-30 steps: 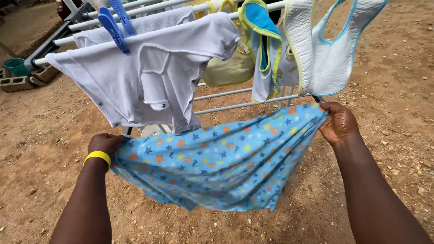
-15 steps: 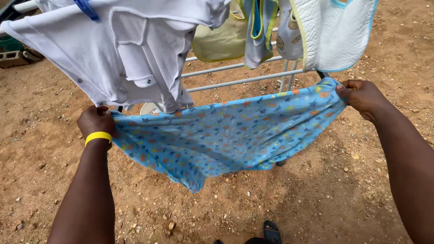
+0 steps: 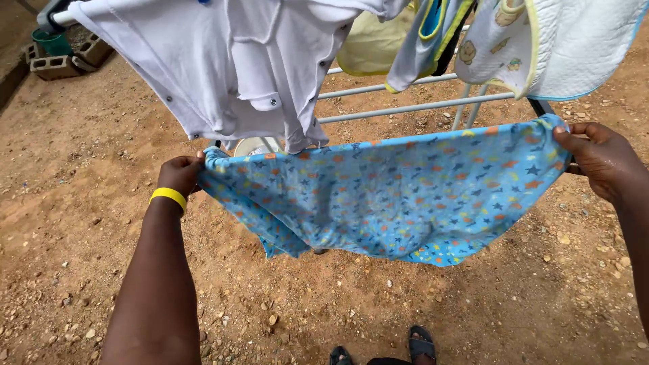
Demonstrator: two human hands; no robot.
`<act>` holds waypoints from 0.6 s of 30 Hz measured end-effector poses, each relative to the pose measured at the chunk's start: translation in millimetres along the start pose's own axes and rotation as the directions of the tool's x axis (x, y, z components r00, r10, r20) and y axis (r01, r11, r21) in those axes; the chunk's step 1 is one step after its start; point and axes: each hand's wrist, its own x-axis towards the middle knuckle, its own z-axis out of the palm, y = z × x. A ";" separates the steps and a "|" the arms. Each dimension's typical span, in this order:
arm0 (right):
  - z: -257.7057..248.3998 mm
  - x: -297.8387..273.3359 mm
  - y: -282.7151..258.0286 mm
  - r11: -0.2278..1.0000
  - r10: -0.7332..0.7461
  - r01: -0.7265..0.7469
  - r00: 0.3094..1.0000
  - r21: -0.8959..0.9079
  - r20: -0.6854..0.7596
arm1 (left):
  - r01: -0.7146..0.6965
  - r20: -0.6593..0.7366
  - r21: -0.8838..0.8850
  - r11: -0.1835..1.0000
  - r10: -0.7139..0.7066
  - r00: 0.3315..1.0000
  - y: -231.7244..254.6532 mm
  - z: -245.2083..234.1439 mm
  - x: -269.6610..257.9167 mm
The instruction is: Wringing out hand-washed clothes from a bucket and hanging them on a drying rack.
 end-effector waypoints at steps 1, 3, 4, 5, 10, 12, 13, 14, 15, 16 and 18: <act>1.3 4.1 0.8 1.000 -0.018 0.018 1.000 -0.019 0.006 | -0.011 0.025 -0.021 1.000 0.011 1.000 2.5 2.0 -0.7; -11.4 30.5 23.9 0.993 -0.107 0.104 0.993 -0.054 -0.055 | -0.052 0.039 -0.079 0.996 0.055 0.998 -1.8 5.0 7.9; -18.2 45.5 33.9 0.979 -0.192 0.181 0.974 -0.095 -0.119 | -0.091 0.059 -0.135 0.987 0.099 0.993 -3.0 7.5 13.2; -27.0 62.5 36.0 0.977 -0.203 0.193 0.973 -0.095 -0.112 | -0.095 0.049 -0.143 0.985 0.103 0.993 -2.8 8.7 12.5; -63.7 107.5 59.7 0.927 -0.349 0.342 0.937 -0.157 -0.023 | -0.101 -0.120 -0.002 0.995 0.100 0.988 0.2 14.5 -22.3; -96.3 152.0 117.5 0.912 -0.361 0.346 0.932 -0.218 -0.029 | -0.195 -0.229 0.216 0.957 0.243 0.943 9.8 22.0 -28.0; -112.4 178.7 141.8 0.890 -0.386 0.363 0.922 -0.278 -0.032 | -0.255 -0.305 0.426 0.868 0.403 0.863 13.9 25.4 -32.1; -120.3 186.3 151.4 0.887 -0.389 0.367 0.921 -0.280 -0.025 | -0.249 -0.310 0.422 0.872 0.397 0.864 21.7 30.9 -40.5; -122.3 198.1 161.2 0.899 -0.337 0.321 0.941 -0.299 -0.002 | -0.199 -0.346 0.328 0.923 0.314 0.884 28.3 33.2 -48.3; -123.7 210.4 171.1 0.907 -0.285 0.276 0.958 -0.319 0.021 | -0.147 -0.373 0.228 0.962 0.226 0.900 34.8 35.6 -55.4; -133.6 208.9 186.2 0.903 -0.216 0.227 0.974 -0.364 0.072 | -0.195 -0.450 0.231 0.953 0.282 0.848 22.3 43.8 -46.3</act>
